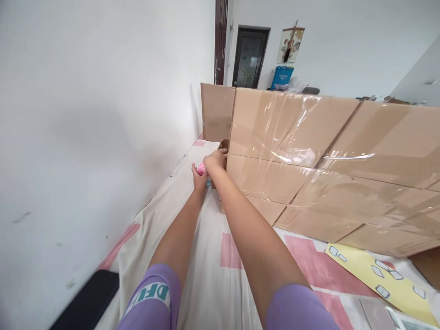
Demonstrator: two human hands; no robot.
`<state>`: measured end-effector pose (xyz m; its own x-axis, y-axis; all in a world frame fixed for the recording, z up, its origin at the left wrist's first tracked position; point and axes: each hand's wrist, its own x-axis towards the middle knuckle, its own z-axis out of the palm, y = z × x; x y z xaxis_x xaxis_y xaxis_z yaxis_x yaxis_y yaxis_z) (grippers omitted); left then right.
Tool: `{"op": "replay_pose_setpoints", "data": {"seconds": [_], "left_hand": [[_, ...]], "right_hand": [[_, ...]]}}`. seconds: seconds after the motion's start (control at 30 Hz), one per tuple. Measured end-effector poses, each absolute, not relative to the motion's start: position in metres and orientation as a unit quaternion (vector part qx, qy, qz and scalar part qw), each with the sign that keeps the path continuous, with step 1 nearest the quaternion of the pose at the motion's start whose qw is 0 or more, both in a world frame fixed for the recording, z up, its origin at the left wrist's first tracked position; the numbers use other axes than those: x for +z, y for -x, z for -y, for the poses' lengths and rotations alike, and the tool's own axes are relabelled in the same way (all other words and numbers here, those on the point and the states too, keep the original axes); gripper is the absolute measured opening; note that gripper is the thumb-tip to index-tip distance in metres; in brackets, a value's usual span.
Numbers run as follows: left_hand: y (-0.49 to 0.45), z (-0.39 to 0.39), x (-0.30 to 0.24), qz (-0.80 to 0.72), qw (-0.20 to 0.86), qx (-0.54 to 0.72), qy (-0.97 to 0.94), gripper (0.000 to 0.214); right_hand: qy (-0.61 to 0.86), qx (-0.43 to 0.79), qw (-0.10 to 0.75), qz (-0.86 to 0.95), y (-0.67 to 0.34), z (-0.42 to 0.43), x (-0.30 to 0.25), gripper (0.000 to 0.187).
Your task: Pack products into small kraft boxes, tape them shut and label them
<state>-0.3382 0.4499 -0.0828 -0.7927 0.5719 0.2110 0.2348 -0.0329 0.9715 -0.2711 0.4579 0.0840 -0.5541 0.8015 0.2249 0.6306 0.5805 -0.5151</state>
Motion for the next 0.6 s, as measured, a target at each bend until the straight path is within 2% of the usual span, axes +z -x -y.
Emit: {"op": "replay_pose_setpoints", "data": {"seconds": [0.1,0.23,0.43,0.6], "left_hand": [[0.346,-0.450,-0.093,-0.688,0.149,0.646,-0.296,0.057],[0.353,-0.444,-0.095,-0.683,0.164,0.642,-0.308,0.052],[0.344,-0.446,-0.094,-0.670,0.188,0.648,-0.309,0.041],[0.334,-0.444,-0.083,-0.677,0.181,0.663,-0.262,0.041]], "right_hand": [[0.524,0.207,0.193,0.804,0.267,-0.460,0.073,0.065],[0.558,0.216,0.167,0.784,0.265,-0.454,0.074,0.041],[0.551,0.191,0.170,0.794,0.262,-0.444,0.070,0.034],[0.514,0.154,0.179,0.825,0.260,-0.432,0.070,0.024]]}}
